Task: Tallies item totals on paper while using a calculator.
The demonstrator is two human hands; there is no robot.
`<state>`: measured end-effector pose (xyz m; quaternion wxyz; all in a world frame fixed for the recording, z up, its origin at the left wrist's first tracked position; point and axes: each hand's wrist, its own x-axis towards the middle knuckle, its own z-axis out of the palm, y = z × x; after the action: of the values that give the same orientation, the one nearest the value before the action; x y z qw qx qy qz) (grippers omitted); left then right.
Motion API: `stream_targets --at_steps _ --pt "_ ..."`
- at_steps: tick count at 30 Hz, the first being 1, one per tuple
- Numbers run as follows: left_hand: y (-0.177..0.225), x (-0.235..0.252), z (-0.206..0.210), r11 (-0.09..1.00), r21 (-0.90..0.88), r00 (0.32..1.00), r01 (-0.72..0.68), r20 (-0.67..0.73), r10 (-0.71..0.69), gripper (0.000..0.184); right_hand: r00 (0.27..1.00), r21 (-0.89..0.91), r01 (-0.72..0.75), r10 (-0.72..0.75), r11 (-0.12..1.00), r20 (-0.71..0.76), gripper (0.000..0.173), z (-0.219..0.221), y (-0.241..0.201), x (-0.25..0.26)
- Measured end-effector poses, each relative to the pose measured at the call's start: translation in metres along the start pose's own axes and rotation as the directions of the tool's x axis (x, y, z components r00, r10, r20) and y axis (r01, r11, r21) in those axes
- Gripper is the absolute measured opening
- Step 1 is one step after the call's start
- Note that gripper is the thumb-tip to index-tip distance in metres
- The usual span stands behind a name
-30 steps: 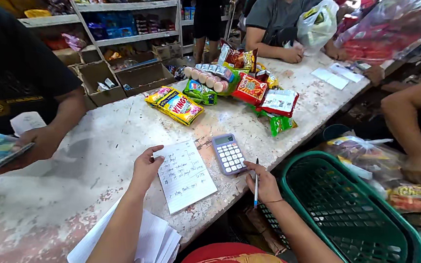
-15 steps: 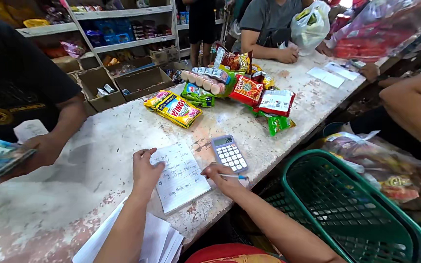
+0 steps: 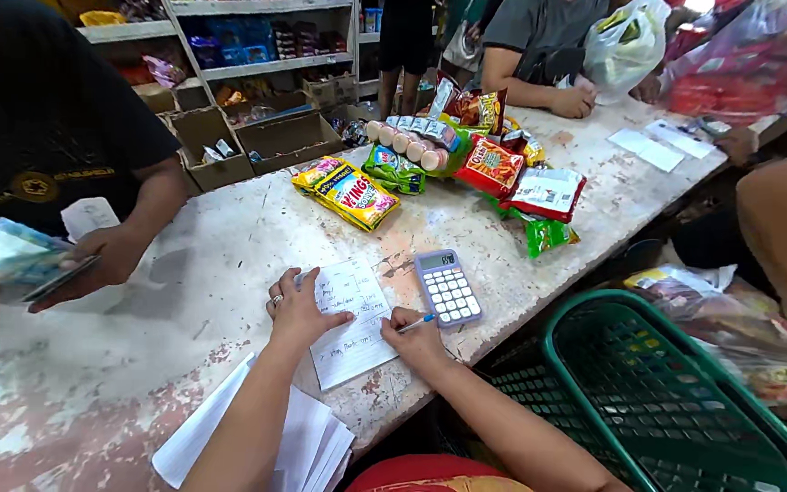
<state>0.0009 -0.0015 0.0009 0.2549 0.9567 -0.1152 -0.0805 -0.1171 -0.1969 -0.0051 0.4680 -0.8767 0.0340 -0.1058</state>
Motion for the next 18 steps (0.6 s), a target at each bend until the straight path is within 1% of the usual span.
stream_targets --at_steps 3,6,7,9,10,12,13,16,18 --pt "-0.002 0.001 0.001 1.000 0.024 1.000 0.003 -0.009 -0.003 0.111 0.999 -0.062 -0.025 0.023 0.998 -0.034 0.026 -0.008 0.005 0.005" --pt "-0.004 0.002 0.005 0.999 0.022 0.999 -0.028 -0.037 0.029 0.109 0.998 -0.066 -0.036 0.033 0.997 -0.051 0.026 -0.008 0.010 0.004" --pt "-0.005 0.001 0.005 0.999 0.013 0.998 -0.041 -0.047 0.041 0.109 0.997 -0.017 -0.026 0.025 0.999 -0.076 0.026 -0.008 0.012 0.003" --pt "-0.005 0.002 0.005 0.999 0.010 0.998 -0.042 -0.046 0.042 0.108 0.992 0.167 0.035 -0.014 0.985 -0.123 0.027 -0.005 0.017 0.001" --pt "-0.005 0.002 0.004 0.999 0.006 0.998 -0.042 -0.046 0.043 0.109 0.993 0.260 0.052 -0.023 0.964 -0.115 0.028 -0.005 0.017 0.000" --pt "-0.005 0.001 0.005 0.999 0.004 0.998 -0.038 -0.045 0.038 0.108 0.999 0.335 0.022 -0.005 0.942 -0.051 0.028 -0.004 0.017 -0.001" --pt "-0.005 0.001 0.005 0.999 0.003 0.998 -0.036 -0.048 0.036 0.108 1.000 0.326 0.005 0.003 0.945 -0.022 0.029 -0.003 0.018 -0.001" --pt "-0.004 0.001 0.005 1.000 0.003 0.999 -0.024 -0.045 0.024 0.108 1.000 0.196 -0.019 0.015 0.980 0.020 0.030 -0.001 0.017 -0.001" --pt "-0.004 0.001 0.005 1.000 0.009 0.999 -0.023 -0.039 0.023 0.108 0.999 0.166 -0.021 0.016 0.986 0.032 0.028 -0.002 0.016 -0.002"
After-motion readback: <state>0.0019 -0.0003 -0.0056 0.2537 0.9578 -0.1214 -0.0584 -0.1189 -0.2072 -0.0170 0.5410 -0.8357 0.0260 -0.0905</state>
